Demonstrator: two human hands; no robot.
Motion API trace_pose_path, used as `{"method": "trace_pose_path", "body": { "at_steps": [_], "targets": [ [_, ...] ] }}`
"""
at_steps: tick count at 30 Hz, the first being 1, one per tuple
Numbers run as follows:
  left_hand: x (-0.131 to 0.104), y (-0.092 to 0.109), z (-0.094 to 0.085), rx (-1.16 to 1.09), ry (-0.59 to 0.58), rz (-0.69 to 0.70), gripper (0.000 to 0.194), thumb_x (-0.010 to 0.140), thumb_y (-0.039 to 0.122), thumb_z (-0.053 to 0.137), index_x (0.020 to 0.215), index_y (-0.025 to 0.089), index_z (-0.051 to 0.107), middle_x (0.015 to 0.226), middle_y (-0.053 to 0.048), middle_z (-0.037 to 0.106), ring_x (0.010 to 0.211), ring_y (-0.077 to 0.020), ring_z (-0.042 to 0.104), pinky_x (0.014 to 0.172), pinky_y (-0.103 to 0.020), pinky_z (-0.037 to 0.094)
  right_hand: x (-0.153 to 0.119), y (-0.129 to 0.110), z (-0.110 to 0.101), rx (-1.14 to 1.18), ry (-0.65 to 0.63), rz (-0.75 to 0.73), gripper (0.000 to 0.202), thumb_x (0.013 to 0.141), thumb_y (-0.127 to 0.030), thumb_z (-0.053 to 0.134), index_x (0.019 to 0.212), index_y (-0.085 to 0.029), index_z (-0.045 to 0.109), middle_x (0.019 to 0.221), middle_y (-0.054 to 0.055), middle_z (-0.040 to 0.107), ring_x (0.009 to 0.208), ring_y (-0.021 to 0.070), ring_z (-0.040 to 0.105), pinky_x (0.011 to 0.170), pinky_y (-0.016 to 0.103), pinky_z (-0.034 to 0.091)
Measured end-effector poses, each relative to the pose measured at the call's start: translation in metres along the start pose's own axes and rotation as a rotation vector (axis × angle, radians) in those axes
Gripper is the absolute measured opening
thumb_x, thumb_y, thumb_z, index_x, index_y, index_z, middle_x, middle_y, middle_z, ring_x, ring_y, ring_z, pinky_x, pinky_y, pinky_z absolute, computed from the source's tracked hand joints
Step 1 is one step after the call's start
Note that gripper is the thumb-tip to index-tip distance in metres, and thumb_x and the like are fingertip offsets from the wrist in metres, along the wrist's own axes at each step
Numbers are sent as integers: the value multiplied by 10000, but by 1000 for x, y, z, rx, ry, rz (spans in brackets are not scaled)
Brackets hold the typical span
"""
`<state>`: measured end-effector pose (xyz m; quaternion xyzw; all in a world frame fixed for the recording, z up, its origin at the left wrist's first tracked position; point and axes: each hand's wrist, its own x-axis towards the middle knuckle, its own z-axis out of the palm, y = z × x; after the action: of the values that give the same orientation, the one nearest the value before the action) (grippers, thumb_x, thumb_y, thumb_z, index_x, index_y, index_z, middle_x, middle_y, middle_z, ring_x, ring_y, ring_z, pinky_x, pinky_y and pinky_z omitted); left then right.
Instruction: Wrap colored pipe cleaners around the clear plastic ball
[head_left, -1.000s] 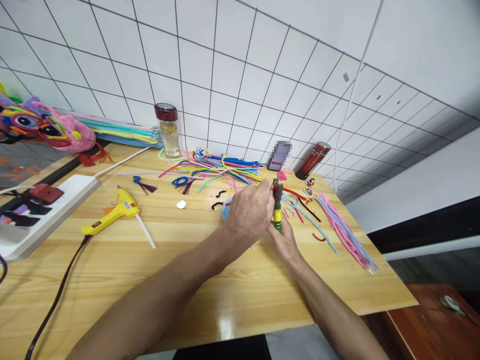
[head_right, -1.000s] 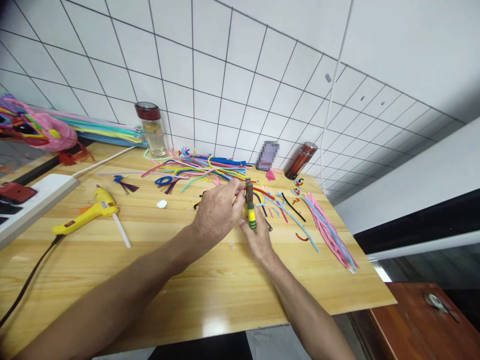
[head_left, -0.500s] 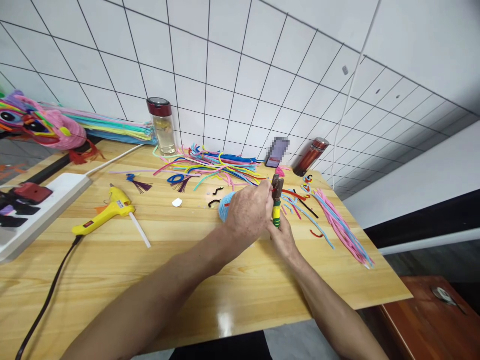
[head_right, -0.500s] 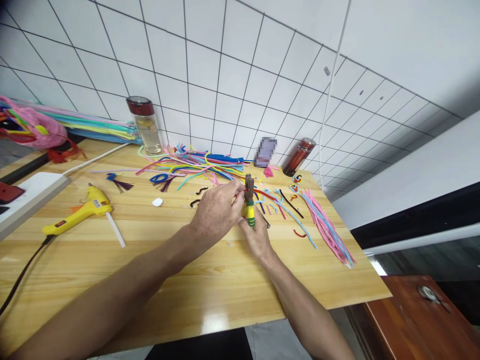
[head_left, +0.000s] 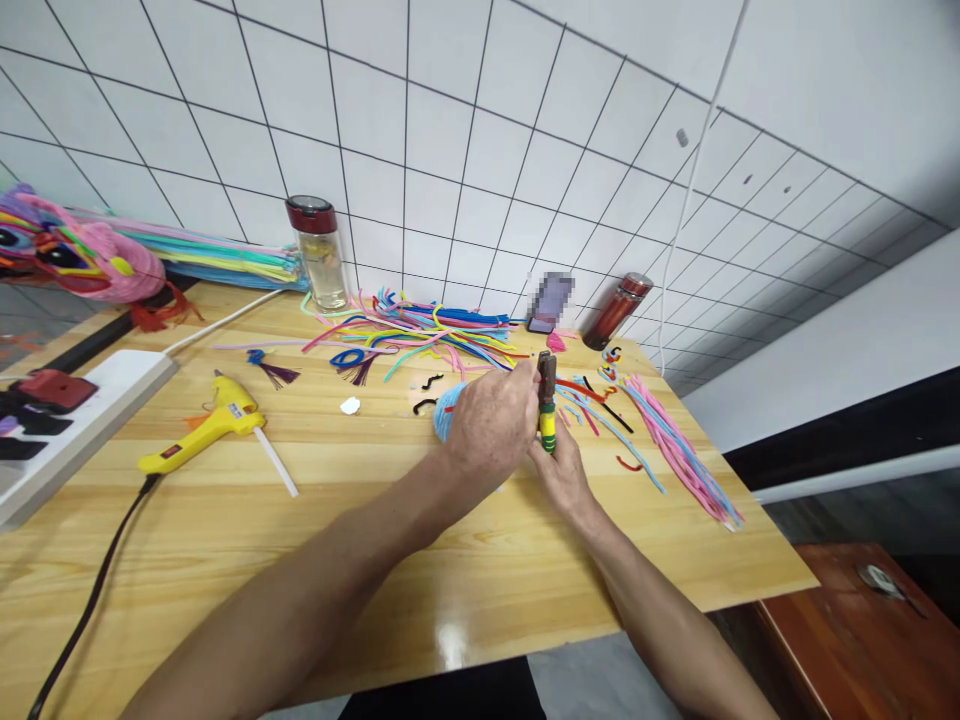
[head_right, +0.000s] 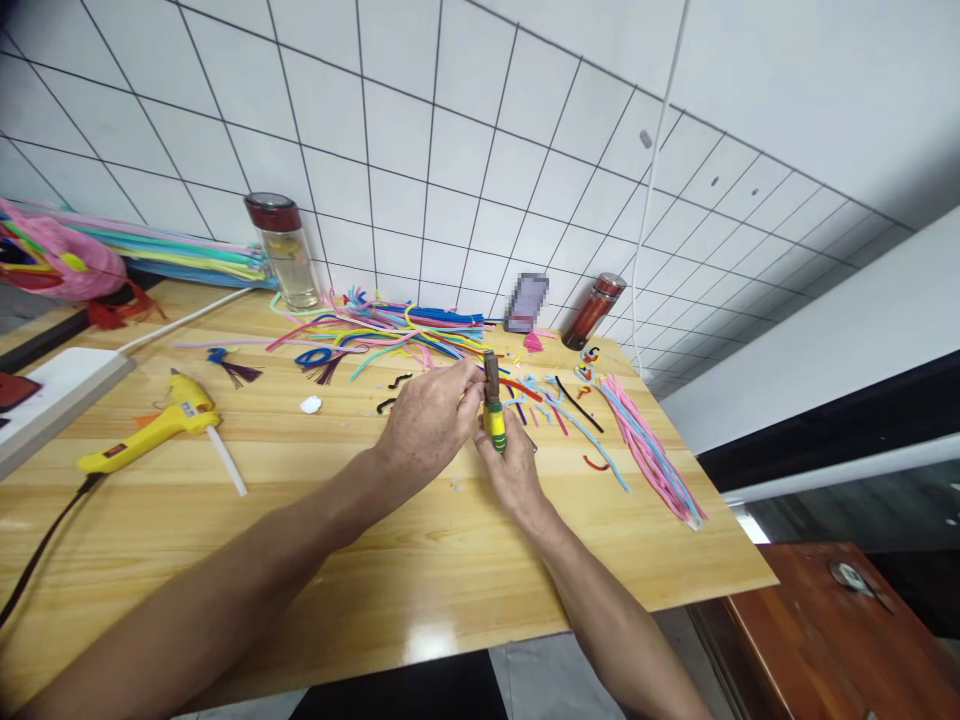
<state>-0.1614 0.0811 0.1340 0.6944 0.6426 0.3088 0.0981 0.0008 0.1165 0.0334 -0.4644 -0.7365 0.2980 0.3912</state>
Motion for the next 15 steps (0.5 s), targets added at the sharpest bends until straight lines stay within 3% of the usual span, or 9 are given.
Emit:
{"method": "trace_pose_path", "body": {
  "at_steps": [5, 15],
  "targets": [
    [-1, -1, 0, -4, 15, 15, 194, 1053, 185, 486, 1114, 185, 670, 1007, -103, 803, 992, -253, 776, 889, -345, 578, -1, 4, -1, -47, 29, -32, 268, 925, -459, 585, 1095, -255, 627, 1025, 51, 726, 956, 257, 664, 886, 388, 529],
    [-1, 1, -6, 48, -41, -20, 228, 1062, 186, 480, 1158, 165, 686, 1038, -112, 820, 1006, -290, 783, 835, -359, 559, -2, 3, -5, -235, 112, -38, 185, 915, -429, 543, 1002, -267, 554, 855, 11, 632, 732, 223, 575, 723, 355, 456]
  ]
}}
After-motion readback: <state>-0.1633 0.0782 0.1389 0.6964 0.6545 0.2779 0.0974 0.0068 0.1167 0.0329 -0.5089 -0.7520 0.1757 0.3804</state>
